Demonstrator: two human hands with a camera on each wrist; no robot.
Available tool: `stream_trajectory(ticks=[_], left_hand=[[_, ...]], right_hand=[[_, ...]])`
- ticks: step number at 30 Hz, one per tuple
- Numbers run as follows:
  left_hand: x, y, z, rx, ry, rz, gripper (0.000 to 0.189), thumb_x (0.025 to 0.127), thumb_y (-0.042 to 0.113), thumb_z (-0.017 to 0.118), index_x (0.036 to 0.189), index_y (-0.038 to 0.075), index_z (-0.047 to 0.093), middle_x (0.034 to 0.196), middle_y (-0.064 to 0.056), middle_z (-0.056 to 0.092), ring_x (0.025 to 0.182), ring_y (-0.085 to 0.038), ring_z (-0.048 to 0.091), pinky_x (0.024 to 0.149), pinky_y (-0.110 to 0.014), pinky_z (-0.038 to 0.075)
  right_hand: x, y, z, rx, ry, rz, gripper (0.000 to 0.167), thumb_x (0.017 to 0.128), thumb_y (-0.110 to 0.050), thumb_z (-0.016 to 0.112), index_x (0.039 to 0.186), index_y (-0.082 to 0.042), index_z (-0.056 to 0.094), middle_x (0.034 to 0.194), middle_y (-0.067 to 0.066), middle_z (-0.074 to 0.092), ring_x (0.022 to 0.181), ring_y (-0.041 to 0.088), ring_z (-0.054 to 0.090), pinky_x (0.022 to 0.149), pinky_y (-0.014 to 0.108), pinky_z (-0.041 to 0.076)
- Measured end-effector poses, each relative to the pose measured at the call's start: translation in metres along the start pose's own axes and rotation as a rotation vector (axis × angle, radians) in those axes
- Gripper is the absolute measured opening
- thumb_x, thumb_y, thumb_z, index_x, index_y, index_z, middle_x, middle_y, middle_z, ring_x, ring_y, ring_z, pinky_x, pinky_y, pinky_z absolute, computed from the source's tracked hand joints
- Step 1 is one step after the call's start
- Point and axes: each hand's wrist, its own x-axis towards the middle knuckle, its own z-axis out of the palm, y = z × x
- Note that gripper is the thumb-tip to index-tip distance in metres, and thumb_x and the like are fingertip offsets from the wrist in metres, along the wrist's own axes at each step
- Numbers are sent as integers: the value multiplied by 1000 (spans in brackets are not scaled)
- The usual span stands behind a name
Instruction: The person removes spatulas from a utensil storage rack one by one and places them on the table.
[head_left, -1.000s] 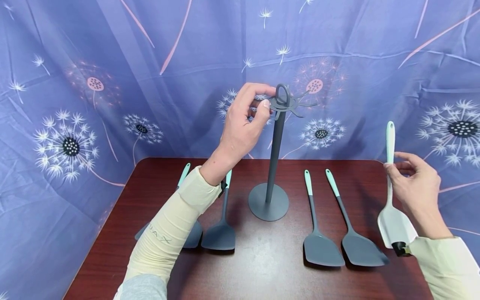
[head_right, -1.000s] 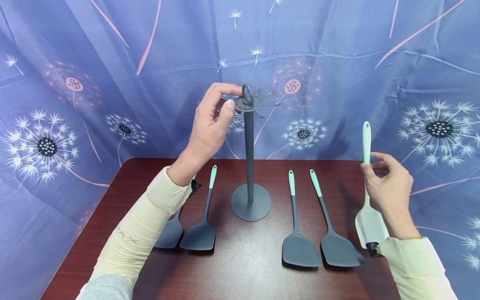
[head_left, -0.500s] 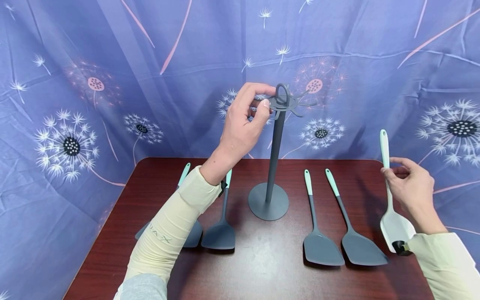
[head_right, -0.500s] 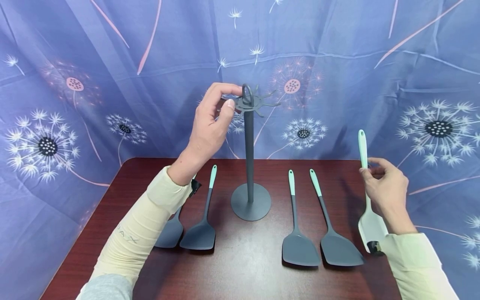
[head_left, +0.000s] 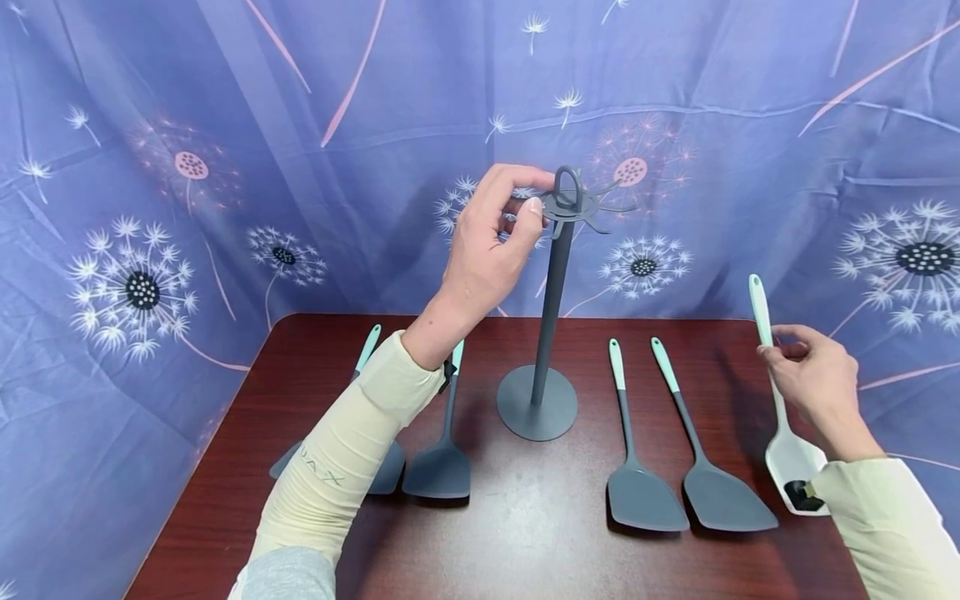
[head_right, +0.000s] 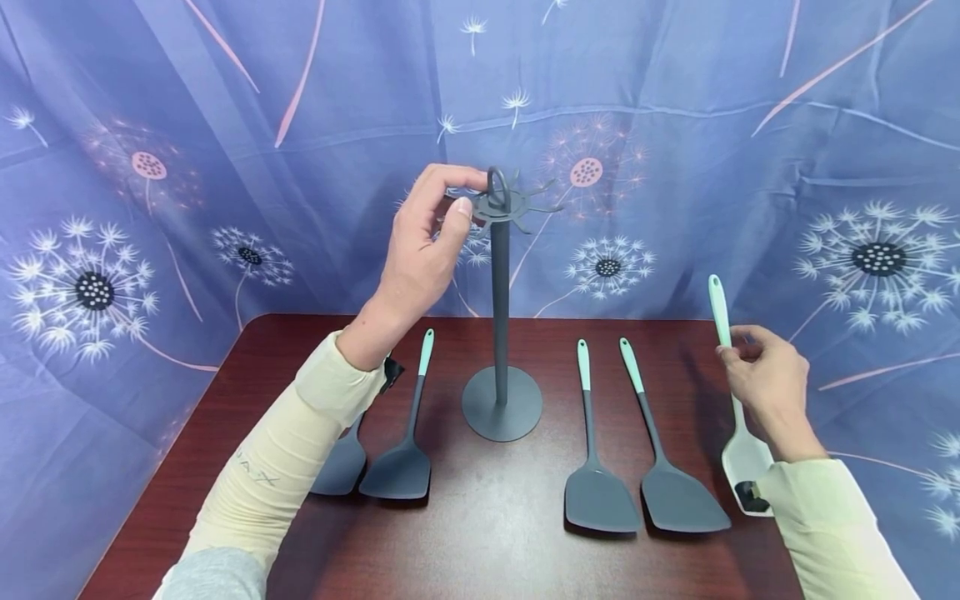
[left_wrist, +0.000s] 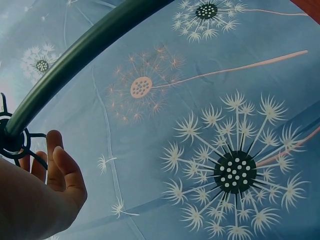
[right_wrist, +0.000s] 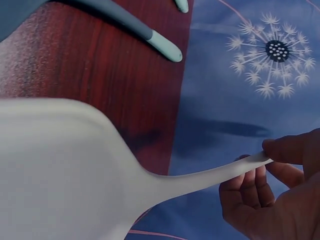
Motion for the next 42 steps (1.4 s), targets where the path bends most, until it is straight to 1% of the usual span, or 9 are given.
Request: stream_trajectory(ticks=[5, 8, 11, 13, 21, 25, 31, 37, 42], left_hand=[[1, 1, 0, 2, -2, 10, 34, 104, 22, 51, 128, 7, 70, 123, -7, 64, 85, -17, 68, 72, -31, 53], [1, 1, 0, 3, -1, 14, 34, 104, 23, 51, 128, 7, 70, 123, -7, 64, 85, -18, 68, 72, -30, 53], [1, 2, 0, 3, 6, 18, 34, 104, 23, 52, 128, 7, 70, 123, -6, 64, 85, -19, 69, 71, -30, 53], [1, 2, 0, 1, 9, 18, 34, 103, 23, 52, 127, 7, 70, 123, -6, 64, 85, -16, 69, 71, -30, 53], [1, 1, 0, 10, 1, 19, 34, 104, 23, 51, 128, 7, 70, 123, -7, 64, 85, -15, 69, 71, -37, 54], [1, 1, 0, 6, -4, 13, 34, 104, 22, 51, 128, 7, 70, 123, -7, 64, 86, -18, 69, 72, -36, 55], [2, 2, 0, -2, -4, 2, 34, 104, 22, 52, 129, 7, 70, 124, -7, 64, 86, -19, 69, 72, -32, 54], [1, 1, 0, 3, -5, 6, 34, 104, 23, 50, 128, 7, 69, 123, -7, 64, 86, -15, 68, 72, -36, 55], [0, 0, 0, 8, -2, 9, 35, 104, 23, 49, 128, 7, 69, 123, -7, 63, 86, -20, 69, 72, -34, 55]], right_hand=[[2, 6, 3, -32, -46, 5, 37, 98, -26, 70, 127, -5, 72, 78, -6, 74, 74, -5, 50, 67, 28, 41], [2, 7, 5, -44, -70, 2, 39, 98, -25, 69, 129, -2, 70, 88, 13, 78, 85, 18, 62, 70, 33, 41], [2, 7, 7, -41, -87, -1, 39, 99, -23, 67, 130, 1, 69, 103, 27, 76, 103, 43, 61, 74, 39, 41], [2, 8, 8, -40, -100, 3, 40, 99, -22, 67, 131, 2, 68, 110, 31, 73, 109, 50, 58, 75, 43, 41], [5, 13, 17, -61, -131, 10, 39, 98, -19, 67, 130, 5, 67, 110, 29, 74, 109, 53, 57, 77, 47, 44], [5, 16, 20, -71, -145, 20, 39, 98, -19, 68, 129, 5, 67, 110, 30, 74, 108, 54, 57, 75, 46, 45], [6, 24, 26, -89, -163, 21, 37, 97, -19, 69, 127, 4, 68, 118, 30, 72, 109, 56, 57, 81, 56, 45], [6, 32, 30, -103, -186, 11, 35, 96, -17, 69, 121, 6, 68, 104, 29, 74, 99, 54, 58, 72, 48, 46], [6, 35, 35, -119, -199, -22, 34, 94, -15, 69, 118, 9, 68, 104, 32, 72, 98, 58, 58, 80, 59, 47]])
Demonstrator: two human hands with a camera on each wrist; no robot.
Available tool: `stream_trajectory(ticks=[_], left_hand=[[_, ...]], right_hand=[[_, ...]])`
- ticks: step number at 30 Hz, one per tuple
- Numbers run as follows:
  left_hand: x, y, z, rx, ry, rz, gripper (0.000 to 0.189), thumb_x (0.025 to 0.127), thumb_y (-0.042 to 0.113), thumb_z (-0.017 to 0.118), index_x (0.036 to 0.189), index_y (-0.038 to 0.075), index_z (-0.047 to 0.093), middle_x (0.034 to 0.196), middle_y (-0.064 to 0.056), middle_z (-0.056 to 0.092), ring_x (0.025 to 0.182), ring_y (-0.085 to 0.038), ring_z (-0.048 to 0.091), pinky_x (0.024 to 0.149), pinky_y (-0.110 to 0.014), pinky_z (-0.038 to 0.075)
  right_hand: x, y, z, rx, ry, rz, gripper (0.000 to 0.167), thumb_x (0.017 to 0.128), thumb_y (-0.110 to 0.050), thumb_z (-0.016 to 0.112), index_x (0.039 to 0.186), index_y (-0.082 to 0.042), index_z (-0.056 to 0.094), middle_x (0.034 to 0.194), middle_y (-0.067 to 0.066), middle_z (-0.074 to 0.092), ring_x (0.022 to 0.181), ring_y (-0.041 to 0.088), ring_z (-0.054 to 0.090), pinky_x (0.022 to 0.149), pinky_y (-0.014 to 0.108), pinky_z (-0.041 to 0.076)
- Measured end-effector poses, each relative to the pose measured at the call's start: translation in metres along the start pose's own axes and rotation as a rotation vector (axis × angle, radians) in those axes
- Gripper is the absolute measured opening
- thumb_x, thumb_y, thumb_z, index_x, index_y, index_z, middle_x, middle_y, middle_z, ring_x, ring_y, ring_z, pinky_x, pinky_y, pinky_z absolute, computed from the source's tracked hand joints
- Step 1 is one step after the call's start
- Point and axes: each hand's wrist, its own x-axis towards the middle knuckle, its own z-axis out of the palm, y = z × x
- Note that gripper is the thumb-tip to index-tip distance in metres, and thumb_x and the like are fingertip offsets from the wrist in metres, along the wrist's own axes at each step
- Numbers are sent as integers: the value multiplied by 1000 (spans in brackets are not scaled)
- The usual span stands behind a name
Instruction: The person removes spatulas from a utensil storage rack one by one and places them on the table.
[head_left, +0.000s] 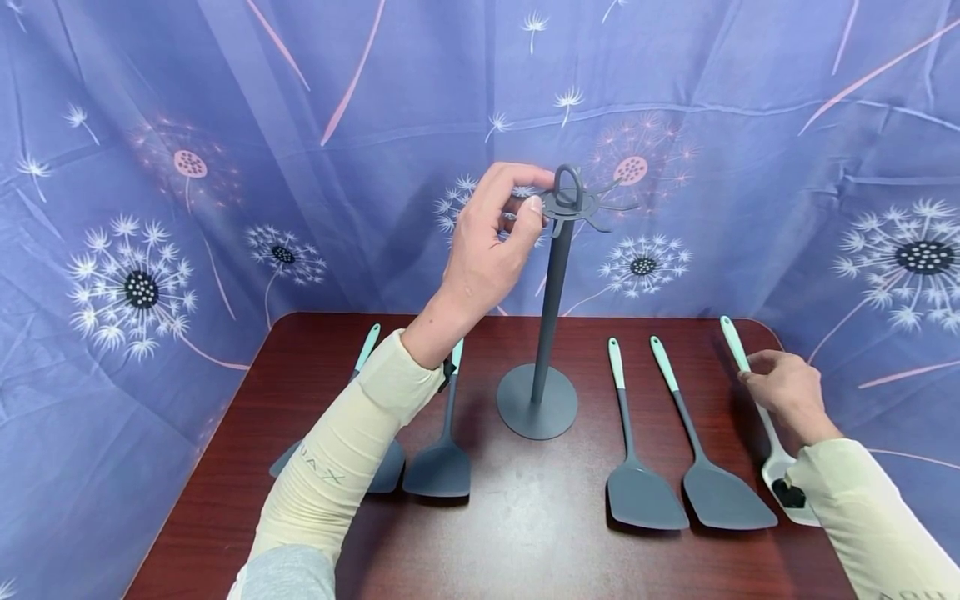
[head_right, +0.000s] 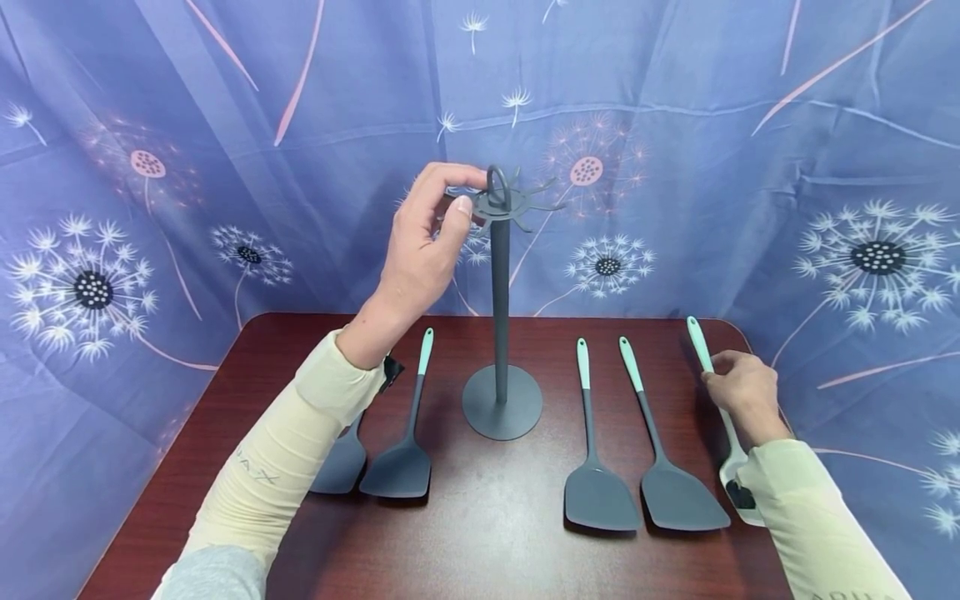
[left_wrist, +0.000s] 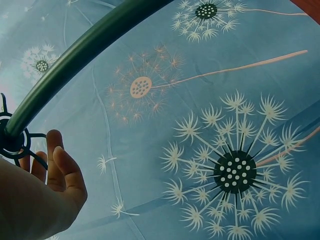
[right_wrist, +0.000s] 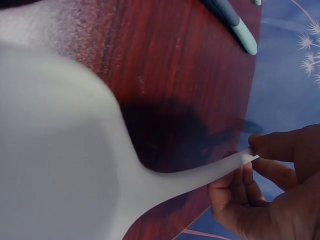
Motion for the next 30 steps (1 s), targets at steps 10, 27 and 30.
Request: stream_trajectory(ticks=[10, 27, 30], left_hand=[[-1, 0, 0, 4, -1, -3, 35, 105, 22, 49, 128, 7, 69, 123, -7, 63, 86, -14, 68, 72, -32, 54], [0, 0, 0, 7, 11, 6, 35, 104, 24, 50, 127, 7, 70, 120, -5, 64, 83, -13, 68, 71, -30, 54], [0, 0, 0, 14, 15, 13, 35, 104, 23, 50, 127, 6, 70, 120, -5, 64, 82, -11, 68, 71, -31, 54]], right_hand=[[4, 3, 8, -15, -23, -4, 30, 92, -14, 69, 110, 10, 69, 93, 30, 71, 89, 52, 58, 77, 57, 46], [2, 4, 19, -58, -38, 15, 29, 87, -11, 67, 105, 11, 69, 91, 30, 70, 88, 53, 60, 78, 60, 48], [3, 4, 20, -62, -40, 24, 29, 87, -11, 67, 105, 11, 70, 93, 32, 70, 90, 55, 59, 80, 62, 48]])
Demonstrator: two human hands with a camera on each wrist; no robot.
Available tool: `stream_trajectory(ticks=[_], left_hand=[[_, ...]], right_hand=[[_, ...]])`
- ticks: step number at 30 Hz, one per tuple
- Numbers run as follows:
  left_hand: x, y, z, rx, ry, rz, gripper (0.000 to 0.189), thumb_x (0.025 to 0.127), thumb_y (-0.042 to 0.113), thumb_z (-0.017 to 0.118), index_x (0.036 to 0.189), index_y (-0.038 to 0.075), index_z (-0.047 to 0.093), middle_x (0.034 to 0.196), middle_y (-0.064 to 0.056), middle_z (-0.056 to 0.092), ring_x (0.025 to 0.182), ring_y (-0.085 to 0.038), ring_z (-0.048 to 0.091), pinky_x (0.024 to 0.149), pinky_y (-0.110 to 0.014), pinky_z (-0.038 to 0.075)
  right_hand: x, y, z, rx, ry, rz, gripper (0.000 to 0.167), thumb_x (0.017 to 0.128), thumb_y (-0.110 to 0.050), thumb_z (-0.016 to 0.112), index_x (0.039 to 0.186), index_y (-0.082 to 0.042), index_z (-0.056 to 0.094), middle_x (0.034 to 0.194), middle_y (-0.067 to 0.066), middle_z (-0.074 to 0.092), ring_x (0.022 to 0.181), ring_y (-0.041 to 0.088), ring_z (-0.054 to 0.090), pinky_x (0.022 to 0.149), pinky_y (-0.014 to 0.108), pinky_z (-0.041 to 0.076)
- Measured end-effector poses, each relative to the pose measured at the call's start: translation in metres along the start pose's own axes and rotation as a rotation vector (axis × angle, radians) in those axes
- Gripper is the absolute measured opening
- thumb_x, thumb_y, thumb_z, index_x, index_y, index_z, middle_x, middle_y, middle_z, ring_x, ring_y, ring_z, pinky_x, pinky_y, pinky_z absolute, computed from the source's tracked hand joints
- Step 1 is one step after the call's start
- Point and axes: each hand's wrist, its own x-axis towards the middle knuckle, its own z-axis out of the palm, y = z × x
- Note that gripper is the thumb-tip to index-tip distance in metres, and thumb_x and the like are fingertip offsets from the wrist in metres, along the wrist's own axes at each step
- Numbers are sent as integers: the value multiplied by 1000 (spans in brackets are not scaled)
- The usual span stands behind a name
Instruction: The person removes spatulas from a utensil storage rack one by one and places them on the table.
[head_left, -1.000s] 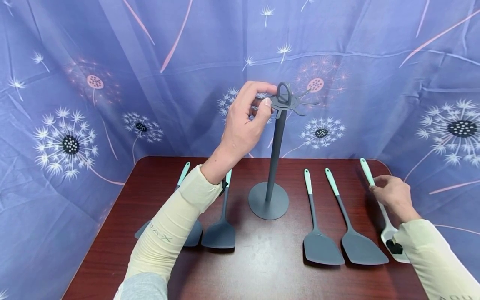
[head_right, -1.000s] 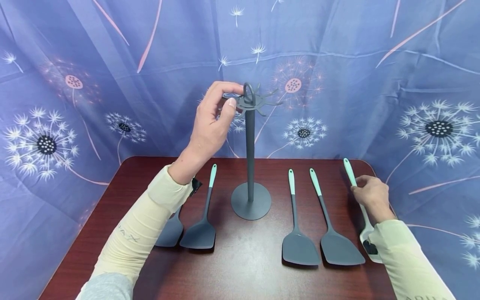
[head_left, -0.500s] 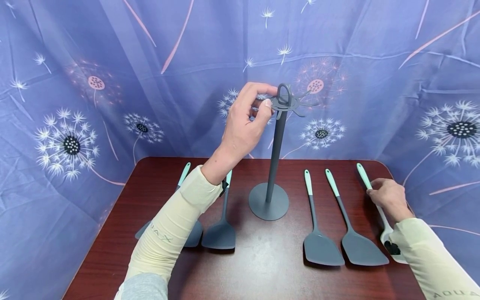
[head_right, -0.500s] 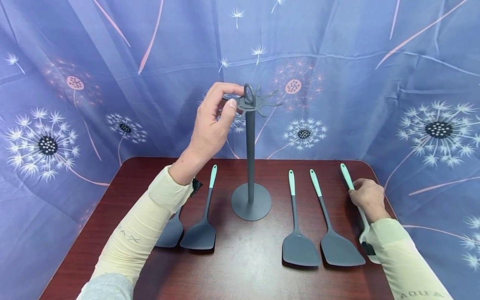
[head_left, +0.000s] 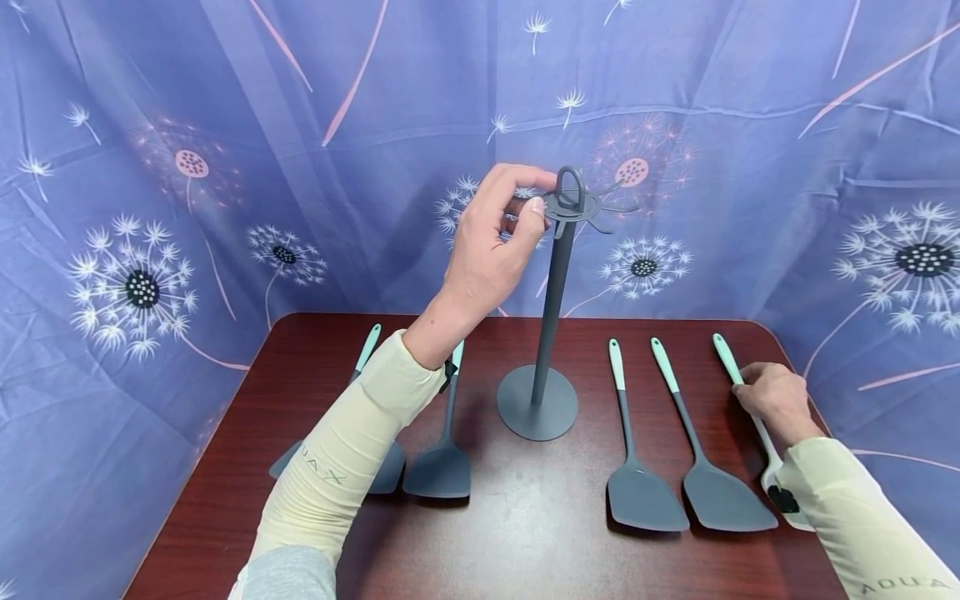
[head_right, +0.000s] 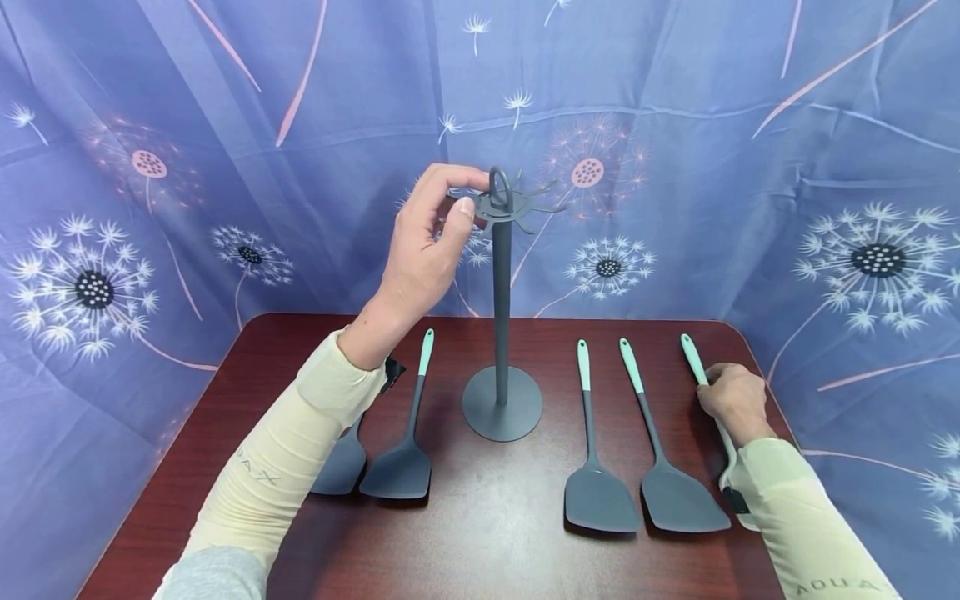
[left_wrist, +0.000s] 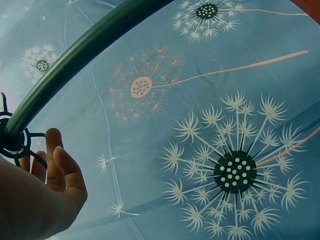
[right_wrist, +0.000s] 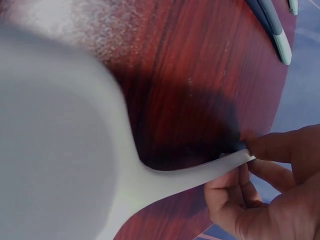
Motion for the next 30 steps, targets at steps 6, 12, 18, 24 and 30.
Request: stream_trajectory(ticks=[6, 12, 18, 24, 30], left_hand=[[0, 0, -1, -18, -8, -15, 35, 104, 23, 50, 128, 8, 70, 121, -6, 64, 83, -17, 69, 72, -29, 53], [0, 0, 0, -15, -11, -11, 34, 104, 22, 51, 128, 7, 69, 121, -6, 64, 83, -17, 69, 72, -29, 53], [0, 1, -1, -19, -14, -9, 34, 104, 22, 51, 128, 7, 69, 121, -7, 64, 83, -19, 70, 73, -29, 53], [0, 1, -1, -18, -14, -9, 34, 105, 21, 50, 128, 7, 69, 122, -8, 64, 84, -23, 70, 73, -29, 53], [-1, 1, 0, -11, -13, -14, 34, 105, 22, 50, 128, 7, 69, 122, -7, 64, 84, -15, 69, 73, -30, 54]], right_hand=[[2, 0, 2, -5, -11, 26, 31, 89, -12, 67, 109, 11, 69, 96, 33, 69, 93, 56, 59, 83, 63, 48], [3, -1, 1, -16, -16, 18, 31, 88, -12, 69, 107, 13, 69, 93, 32, 70, 91, 55, 60, 82, 62, 48], [3, -1, 1, -16, -30, 41, 34, 88, -14, 69, 107, 15, 68, 94, 34, 68, 92, 57, 58, 78, 61, 50], [1, -1, 1, -18, -36, 57, 34, 89, -14, 70, 107, 15, 67, 96, 35, 68, 93, 58, 58, 77, 61, 51], [0, -1, 1, -15, -29, 42, 34, 89, -14, 71, 105, 15, 67, 95, 36, 67, 92, 59, 58, 77, 62, 50]])
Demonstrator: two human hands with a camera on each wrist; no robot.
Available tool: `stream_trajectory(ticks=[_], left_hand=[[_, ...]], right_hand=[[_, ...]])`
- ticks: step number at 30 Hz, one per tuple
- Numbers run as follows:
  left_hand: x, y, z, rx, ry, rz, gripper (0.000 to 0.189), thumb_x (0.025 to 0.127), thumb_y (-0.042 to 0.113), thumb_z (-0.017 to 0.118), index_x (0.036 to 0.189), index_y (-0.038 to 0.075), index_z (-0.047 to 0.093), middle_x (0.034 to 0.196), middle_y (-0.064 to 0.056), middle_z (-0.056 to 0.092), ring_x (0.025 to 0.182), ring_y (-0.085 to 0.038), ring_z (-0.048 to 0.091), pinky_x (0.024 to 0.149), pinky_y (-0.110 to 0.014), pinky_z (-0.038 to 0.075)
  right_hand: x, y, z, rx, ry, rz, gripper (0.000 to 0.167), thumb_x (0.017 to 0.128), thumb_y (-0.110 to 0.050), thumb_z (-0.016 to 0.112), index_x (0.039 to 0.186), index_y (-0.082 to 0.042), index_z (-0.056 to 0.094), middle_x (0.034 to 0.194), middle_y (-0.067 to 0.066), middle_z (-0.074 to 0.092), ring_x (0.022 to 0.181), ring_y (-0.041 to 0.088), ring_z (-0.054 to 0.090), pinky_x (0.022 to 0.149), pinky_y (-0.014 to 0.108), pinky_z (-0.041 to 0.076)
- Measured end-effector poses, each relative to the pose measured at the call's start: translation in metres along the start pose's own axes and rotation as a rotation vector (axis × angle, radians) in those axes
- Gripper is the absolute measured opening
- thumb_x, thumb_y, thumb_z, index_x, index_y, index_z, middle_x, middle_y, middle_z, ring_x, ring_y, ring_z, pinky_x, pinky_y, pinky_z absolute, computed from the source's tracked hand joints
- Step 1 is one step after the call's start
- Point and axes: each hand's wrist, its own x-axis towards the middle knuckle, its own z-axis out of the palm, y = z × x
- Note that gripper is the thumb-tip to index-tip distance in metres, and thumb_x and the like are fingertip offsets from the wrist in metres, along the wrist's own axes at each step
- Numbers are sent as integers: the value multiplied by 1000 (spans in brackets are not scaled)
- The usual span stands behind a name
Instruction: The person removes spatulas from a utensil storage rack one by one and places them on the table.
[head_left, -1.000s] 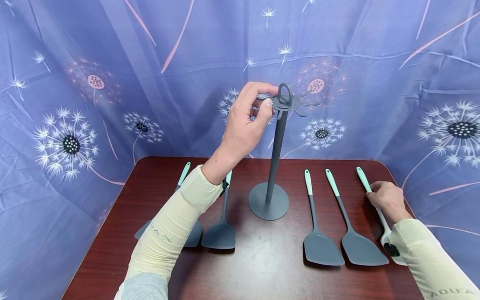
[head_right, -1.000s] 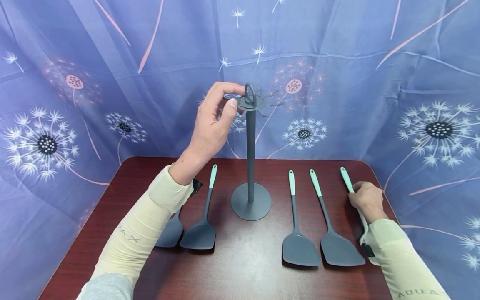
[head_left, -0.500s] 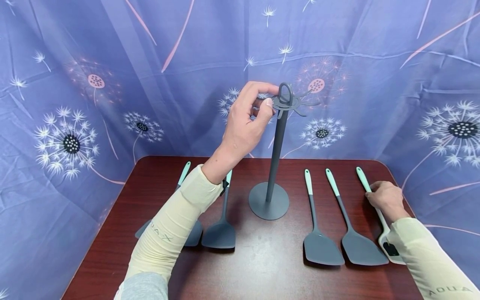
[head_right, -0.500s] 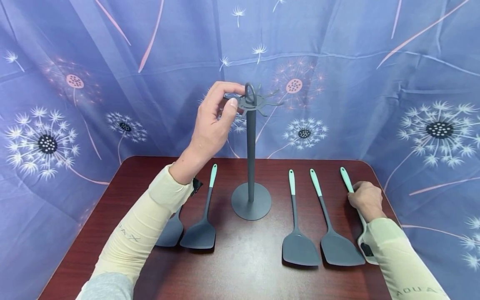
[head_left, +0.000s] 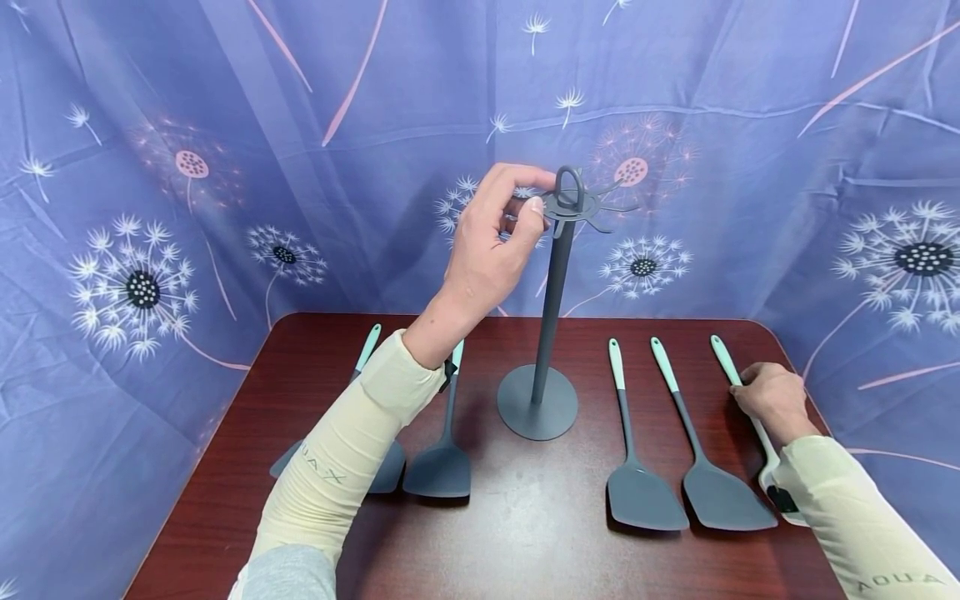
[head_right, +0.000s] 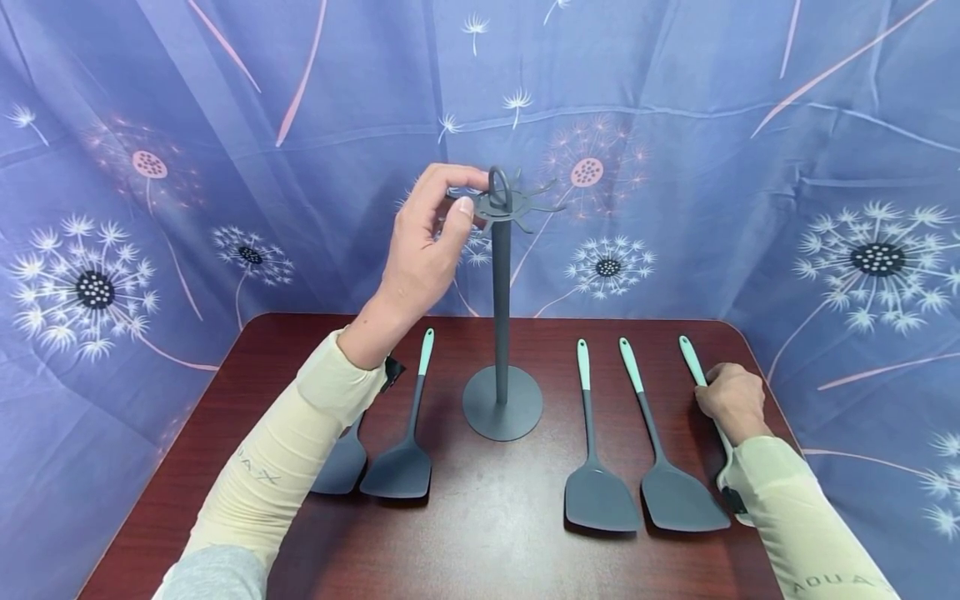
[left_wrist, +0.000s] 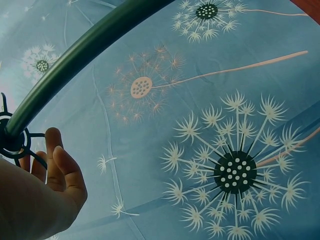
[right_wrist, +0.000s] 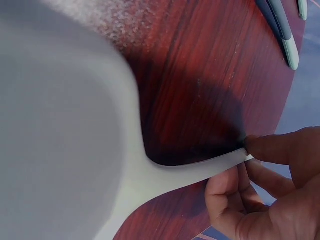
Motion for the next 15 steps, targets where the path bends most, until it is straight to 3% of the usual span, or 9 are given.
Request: stream_trajectory(ticks=[8, 15], left_hand=[[0, 0, 0, -5, -2, 1, 33, 105, 22, 51, 128, 7, 69, 121, -8, 64, 83, -18, 69, 73, -31, 54], [0, 0, 0, 3, 3, -1, 34, 104, 22, 51, 127, 8, 70, 122, -9, 64, 84, -11, 67, 73, -30, 54]], right_hand=[[1, 2, 2, -14, 4, -16, 35, 89, -14, 71, 105, 16, 66, 94, 35, 68, 91, 57, 59, 78, 62, 50], [2, 2, 2, -18, -4, -5, 36, 89, -16, 71, 106, 16, 65, 94, 35, 67, 92, 59, 59, 78, 62, 50]])
